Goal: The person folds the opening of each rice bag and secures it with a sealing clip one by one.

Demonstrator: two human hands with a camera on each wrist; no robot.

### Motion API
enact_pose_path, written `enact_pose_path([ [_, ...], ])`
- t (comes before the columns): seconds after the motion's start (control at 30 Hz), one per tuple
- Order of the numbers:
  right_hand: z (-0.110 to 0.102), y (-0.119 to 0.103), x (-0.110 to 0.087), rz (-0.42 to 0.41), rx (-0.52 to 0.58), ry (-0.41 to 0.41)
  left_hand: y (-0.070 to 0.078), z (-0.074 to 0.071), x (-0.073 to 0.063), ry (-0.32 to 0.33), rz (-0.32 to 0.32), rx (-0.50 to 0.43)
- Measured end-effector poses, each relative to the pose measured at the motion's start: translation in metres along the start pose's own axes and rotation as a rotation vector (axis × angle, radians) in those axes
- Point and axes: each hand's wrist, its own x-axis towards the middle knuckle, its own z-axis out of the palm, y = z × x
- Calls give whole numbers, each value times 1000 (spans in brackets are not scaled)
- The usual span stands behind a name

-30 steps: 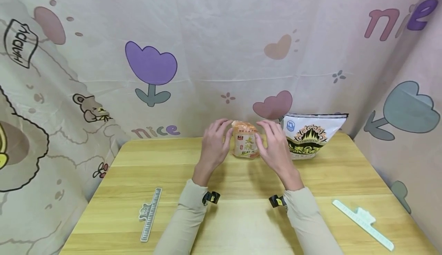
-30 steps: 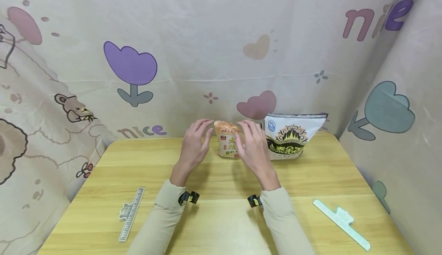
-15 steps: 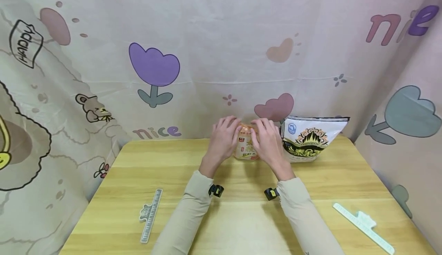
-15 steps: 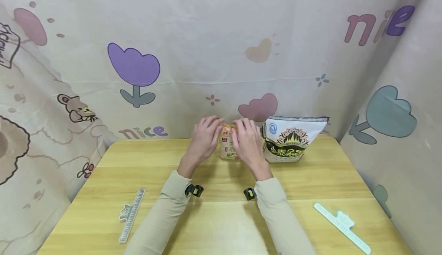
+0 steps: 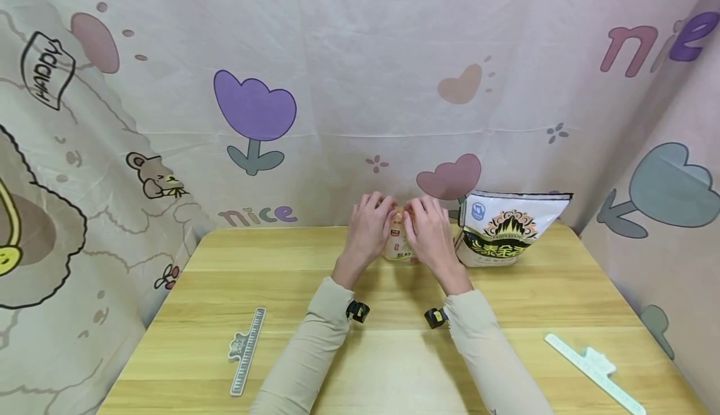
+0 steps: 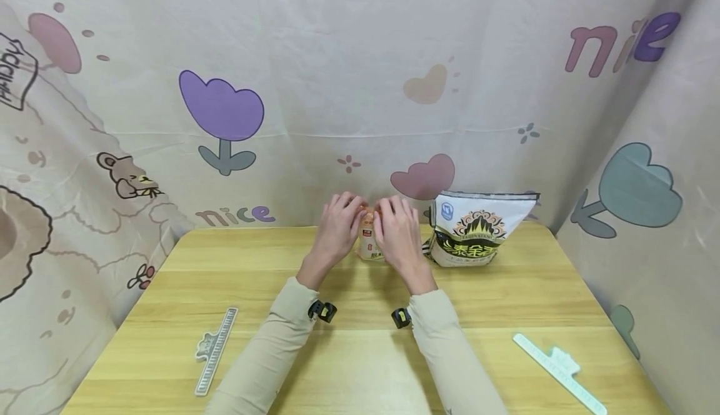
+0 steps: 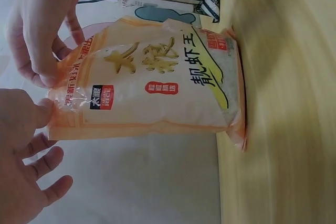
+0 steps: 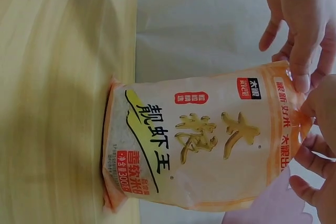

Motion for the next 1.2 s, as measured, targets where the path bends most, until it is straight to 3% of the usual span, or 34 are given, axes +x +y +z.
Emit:
enact_pose_path([
  [0.3,-1,-9,-12,-22,18,-1,3,1,-13,48,24,6],
  [0.63,-8,-25,-28,-6,78,-4,7,-3,-38,101,37,-72],
  [1.03,-20,-49,-37,-20,195,-35,14,-29,-65,131,-1,-157],
  [1.2,-23,-57,-36,-25,203,-53,12,-40,-68,100,-1,-176],
])
